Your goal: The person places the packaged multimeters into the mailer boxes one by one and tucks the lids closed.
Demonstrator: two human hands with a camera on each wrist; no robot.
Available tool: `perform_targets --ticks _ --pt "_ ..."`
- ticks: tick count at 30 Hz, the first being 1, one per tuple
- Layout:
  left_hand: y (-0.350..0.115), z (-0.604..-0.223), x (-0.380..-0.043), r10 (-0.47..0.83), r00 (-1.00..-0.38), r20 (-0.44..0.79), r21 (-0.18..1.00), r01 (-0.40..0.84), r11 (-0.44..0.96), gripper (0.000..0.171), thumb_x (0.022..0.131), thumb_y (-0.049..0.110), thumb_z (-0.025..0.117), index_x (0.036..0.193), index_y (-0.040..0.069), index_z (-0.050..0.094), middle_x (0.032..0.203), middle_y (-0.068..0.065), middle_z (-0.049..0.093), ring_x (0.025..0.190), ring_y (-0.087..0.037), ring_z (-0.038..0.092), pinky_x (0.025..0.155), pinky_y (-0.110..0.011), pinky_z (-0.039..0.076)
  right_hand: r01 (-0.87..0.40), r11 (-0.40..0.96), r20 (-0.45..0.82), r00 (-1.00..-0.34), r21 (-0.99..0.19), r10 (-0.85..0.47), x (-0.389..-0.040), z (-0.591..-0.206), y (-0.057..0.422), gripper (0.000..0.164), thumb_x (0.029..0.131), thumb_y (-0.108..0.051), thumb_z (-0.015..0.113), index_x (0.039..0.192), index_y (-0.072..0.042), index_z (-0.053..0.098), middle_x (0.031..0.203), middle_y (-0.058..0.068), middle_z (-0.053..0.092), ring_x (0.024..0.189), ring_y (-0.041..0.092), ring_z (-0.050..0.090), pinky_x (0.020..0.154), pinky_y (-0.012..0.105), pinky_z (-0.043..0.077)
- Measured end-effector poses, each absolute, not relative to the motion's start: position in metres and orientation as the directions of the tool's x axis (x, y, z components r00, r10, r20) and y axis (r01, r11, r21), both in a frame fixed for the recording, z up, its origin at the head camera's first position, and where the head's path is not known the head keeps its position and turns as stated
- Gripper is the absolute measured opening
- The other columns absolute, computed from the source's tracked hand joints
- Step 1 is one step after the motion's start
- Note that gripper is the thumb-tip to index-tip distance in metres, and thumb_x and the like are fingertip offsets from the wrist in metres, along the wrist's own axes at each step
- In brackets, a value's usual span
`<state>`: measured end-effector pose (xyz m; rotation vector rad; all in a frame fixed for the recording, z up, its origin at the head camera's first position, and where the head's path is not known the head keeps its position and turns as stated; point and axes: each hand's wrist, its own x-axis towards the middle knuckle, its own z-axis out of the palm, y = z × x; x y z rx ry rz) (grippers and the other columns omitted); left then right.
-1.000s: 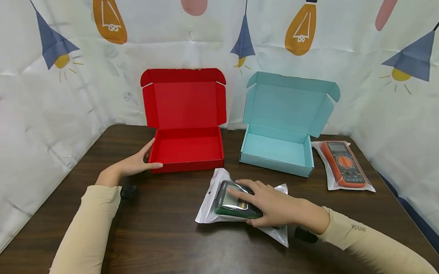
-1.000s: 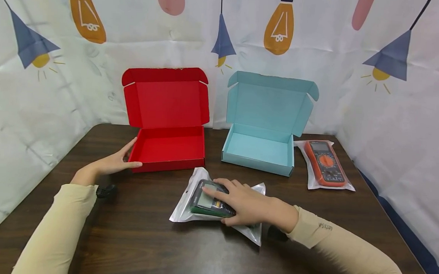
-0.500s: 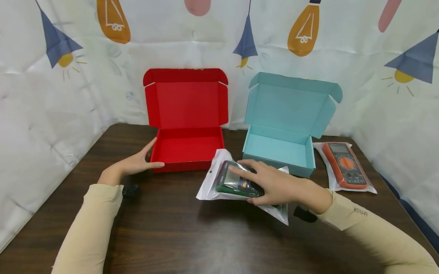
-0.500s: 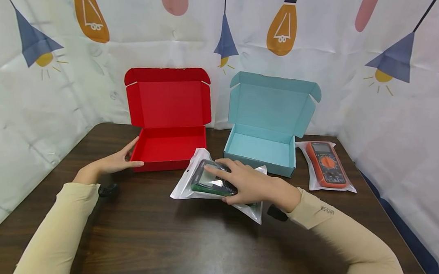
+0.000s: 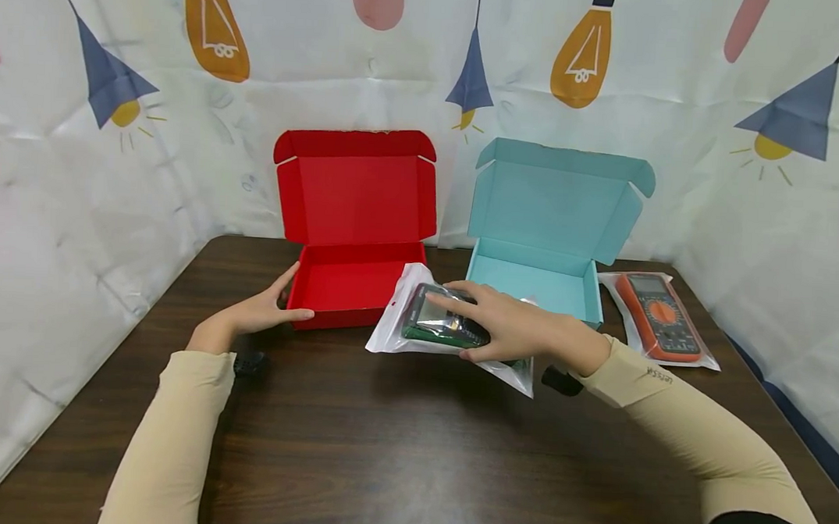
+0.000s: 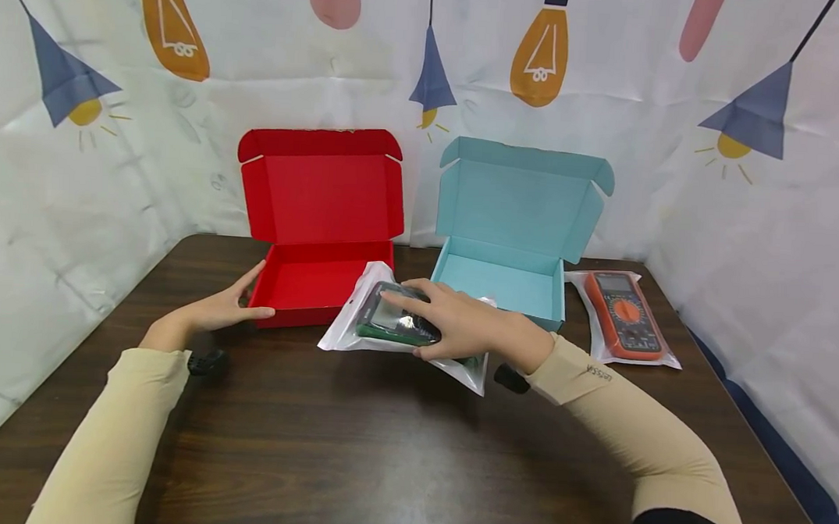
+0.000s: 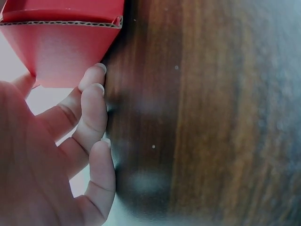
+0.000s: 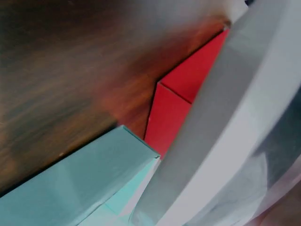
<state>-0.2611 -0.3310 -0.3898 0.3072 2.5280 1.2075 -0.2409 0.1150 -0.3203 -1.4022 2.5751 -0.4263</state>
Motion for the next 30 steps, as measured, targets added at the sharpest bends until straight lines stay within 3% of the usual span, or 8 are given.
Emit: perform_targets --ticks 15,22,30 --pt "-0.332 -0.391 -0.26 0.323 -0.931 -0.171 0.783 0.071 0.617 0.112 0.094 0.034 0.071 0.163 0.015 -0.015 0.152 -0.03 0.028 0.131 -0.047 0.038 0.098 -0.056 0.049 -0.832 0.453 0.035 -0.489 -0.321 -0.872 -0.276 -0.312 0.084 0.093 0.087 -0.026 0.08 0.164 -0.02 0.027 0.16 0.014 0.028 0.133 0.029 0.037 0.093 0.037 0.054" --pt "-0.331 -0.392 -0.261 0.313 -0.935 -0.169 0.771 0.073 0.633 0.113 0.094 0.035 0.071 0.163 0.016 -0.015 0.149 -0.03 0.033 0.129 -0.045 0.041 0.099 -0.058 0.048 -0.839 0.461 0.038 -0.491 -0.291 -0.87 -0.291 -0.313 0.07 0.095 0.086 -0.027 0.082 0.164 -0.022 0.028 0.161 0.013 0.029 0.138 0.03 0.034 0.097 0.039 0.052" --pt "-0.336 -0.392 -0.263 0.304 -0.933 -0.192 0.767 0.05 0.64 0.114 0.092 0.037 0.073 0.164 0.018 -0.013 0.151 -0.029 0.03 0.129 -0.044 0.036 0.1 -0.06 0.046 -0.828 0.497 0.004 -0.516 -0.259 -0.857 -0.304 -0.308 0.051 0.096 0.086 -0.027 0.08 0.164 -0.023 0.026 0.161 0.013 0.029 0.136 0.03 0.036 0.104 0.046 0.047"
